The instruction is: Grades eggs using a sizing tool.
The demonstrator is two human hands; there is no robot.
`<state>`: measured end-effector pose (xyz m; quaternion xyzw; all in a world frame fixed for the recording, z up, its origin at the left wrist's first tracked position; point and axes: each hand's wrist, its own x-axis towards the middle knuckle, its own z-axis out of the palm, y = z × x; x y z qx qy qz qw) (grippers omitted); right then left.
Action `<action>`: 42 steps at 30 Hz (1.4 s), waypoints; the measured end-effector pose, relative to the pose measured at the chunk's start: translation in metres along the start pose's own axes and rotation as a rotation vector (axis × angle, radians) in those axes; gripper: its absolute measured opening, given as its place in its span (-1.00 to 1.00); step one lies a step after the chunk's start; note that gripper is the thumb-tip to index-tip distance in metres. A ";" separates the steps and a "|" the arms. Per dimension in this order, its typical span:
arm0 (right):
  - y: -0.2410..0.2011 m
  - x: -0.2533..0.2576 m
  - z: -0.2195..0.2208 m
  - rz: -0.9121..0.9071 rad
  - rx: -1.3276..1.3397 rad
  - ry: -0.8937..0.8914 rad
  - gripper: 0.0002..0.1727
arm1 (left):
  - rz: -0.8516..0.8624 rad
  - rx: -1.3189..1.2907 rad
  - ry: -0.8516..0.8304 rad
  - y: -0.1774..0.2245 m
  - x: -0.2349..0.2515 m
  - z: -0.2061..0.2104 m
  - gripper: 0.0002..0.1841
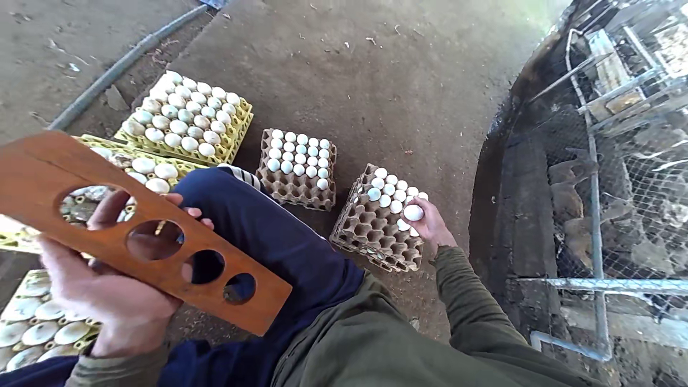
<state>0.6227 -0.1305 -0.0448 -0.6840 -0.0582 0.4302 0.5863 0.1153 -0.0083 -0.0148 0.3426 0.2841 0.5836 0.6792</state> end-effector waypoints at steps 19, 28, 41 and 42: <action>-0.012 -0.189 0.324 -0.996 -1.099 -1.174 -0.41 | -0.072 -0.161 0.264 0.011 -0.006 0.021 -0.17; 0.005 -0.207 0.341 -1.194 -1.116 -1.117 -0.48 | -0.077 -0.170 0.267 0.011 -0.006 0.021 -0.17; 0.018 -0.179 0.330 -1.285 -0.840 -1.133 -0.67 | -0.094 -0.271 0.183 0.002 -0.004 0.023 -0.18; 0.018 -0.178 0.329 -1.302 -0.834 -1.132 -0.69 | -0.088 -0.303 0.160 0.000 -0.004 0.022 -0.18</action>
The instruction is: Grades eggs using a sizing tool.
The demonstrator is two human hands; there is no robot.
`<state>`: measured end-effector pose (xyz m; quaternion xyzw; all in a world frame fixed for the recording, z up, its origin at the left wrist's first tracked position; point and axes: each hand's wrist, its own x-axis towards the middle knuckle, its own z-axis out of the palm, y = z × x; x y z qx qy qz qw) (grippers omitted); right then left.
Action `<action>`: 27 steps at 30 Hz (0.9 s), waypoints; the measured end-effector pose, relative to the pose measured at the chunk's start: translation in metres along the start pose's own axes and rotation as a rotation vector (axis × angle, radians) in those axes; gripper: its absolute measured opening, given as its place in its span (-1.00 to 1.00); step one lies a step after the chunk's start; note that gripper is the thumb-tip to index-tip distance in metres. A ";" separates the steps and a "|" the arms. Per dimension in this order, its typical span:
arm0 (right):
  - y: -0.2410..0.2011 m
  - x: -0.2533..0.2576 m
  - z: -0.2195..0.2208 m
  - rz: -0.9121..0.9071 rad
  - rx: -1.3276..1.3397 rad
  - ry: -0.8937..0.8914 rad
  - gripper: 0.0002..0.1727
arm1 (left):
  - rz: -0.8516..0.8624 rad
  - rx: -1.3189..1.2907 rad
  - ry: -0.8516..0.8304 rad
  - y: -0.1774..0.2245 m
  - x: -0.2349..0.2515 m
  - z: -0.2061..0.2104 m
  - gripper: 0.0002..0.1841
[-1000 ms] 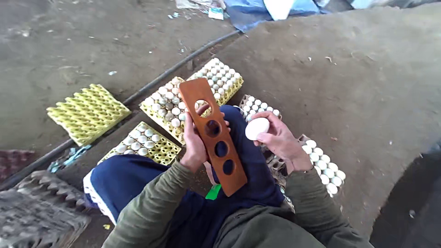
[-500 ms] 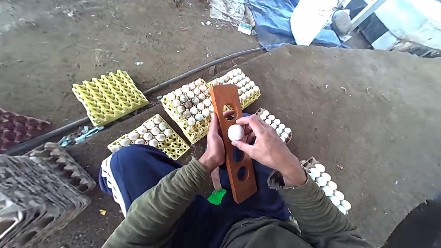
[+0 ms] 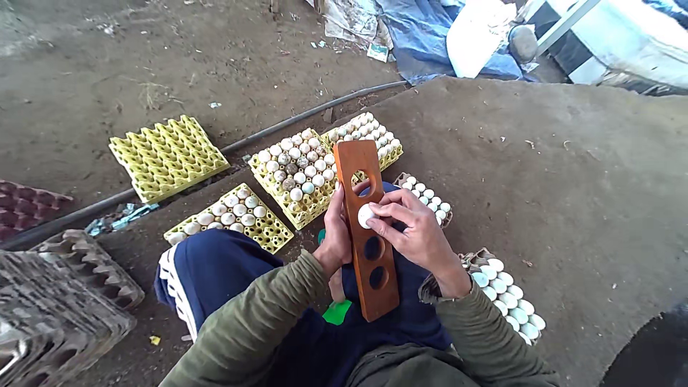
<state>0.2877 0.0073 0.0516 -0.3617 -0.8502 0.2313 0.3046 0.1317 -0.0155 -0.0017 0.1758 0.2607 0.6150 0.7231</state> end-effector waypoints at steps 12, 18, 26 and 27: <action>-0.002 -0.012 0.014 0.213 0.077 0.248 -0.13 | 0.048 0.108 -0.094 0.004 -0.003 -0.001 -0.34; -0.013 -0.015 0.019 0.459 0.603 0.096 -0.18 | 0.143 0.070 -0.136 0.004 -0.011 -0.002 -0.50; -0.023 -0.017 0.017 0.548 1.015 0.005 -0.51 | 0.213 0.188 -0.105 0.005 -0.017 0.005 -0.52; -0.022 -0.017 0.018 0.563 1.064 0.004 -0.51 | 0.225 0.206 -0.094 0.006 -0.018 0.006 -0.51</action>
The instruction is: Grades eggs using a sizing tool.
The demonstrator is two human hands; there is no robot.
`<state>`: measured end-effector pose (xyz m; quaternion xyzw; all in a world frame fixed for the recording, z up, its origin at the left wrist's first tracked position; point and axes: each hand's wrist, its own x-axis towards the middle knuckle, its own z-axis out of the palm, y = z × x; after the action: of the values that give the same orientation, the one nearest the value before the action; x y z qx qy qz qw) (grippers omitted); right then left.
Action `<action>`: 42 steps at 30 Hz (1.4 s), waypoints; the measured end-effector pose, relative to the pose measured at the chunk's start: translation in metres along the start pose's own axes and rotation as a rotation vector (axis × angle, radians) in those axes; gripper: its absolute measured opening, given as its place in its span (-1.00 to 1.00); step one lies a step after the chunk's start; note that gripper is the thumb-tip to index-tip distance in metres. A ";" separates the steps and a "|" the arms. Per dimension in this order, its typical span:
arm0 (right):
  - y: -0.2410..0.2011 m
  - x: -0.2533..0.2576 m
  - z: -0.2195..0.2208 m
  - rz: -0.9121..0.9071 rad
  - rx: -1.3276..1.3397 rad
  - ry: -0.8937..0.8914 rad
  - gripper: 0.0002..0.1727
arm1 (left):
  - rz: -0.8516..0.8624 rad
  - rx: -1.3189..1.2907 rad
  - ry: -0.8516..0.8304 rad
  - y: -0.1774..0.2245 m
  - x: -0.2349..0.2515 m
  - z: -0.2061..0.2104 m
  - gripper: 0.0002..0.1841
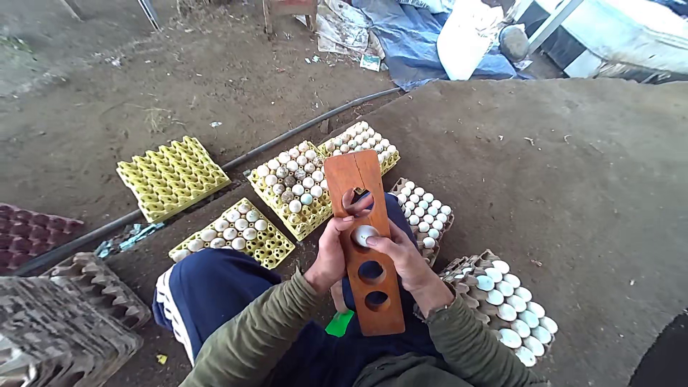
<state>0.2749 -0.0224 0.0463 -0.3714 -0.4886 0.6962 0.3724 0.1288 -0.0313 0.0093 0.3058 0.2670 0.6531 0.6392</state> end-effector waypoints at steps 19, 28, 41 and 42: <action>-0.015 -0.026 -0.019 -0.506 -0.769 -0.005 -0.43 | -0.116 -0.110 0.221 0.014 0.015 0.003 -0.40; -0.004 -0.025 -0.008 -0.584 -1.205 0.018 -0.47 | -0.122 -0.061 0.259 0.009 0.012 0.004 -0.40; 0.003 -0.032 -0.029 -0.207 0.243 -0.173 -0.57 | 0.167 0.050 0.319 0.048 0.017 -0.034 -0.43; 0.003 -0.032 -0.033 -0.149 0.366 -0.210 -0.58 | 0.215 0.059 0.335 0.054 0.018 -0.039 -0.42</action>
<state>0.3181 -0.0380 0.0398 -0.1863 -0.4163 0.7786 0.4310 0.0632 -0.0143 0.0242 0.2383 0.3544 0.7513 0.5032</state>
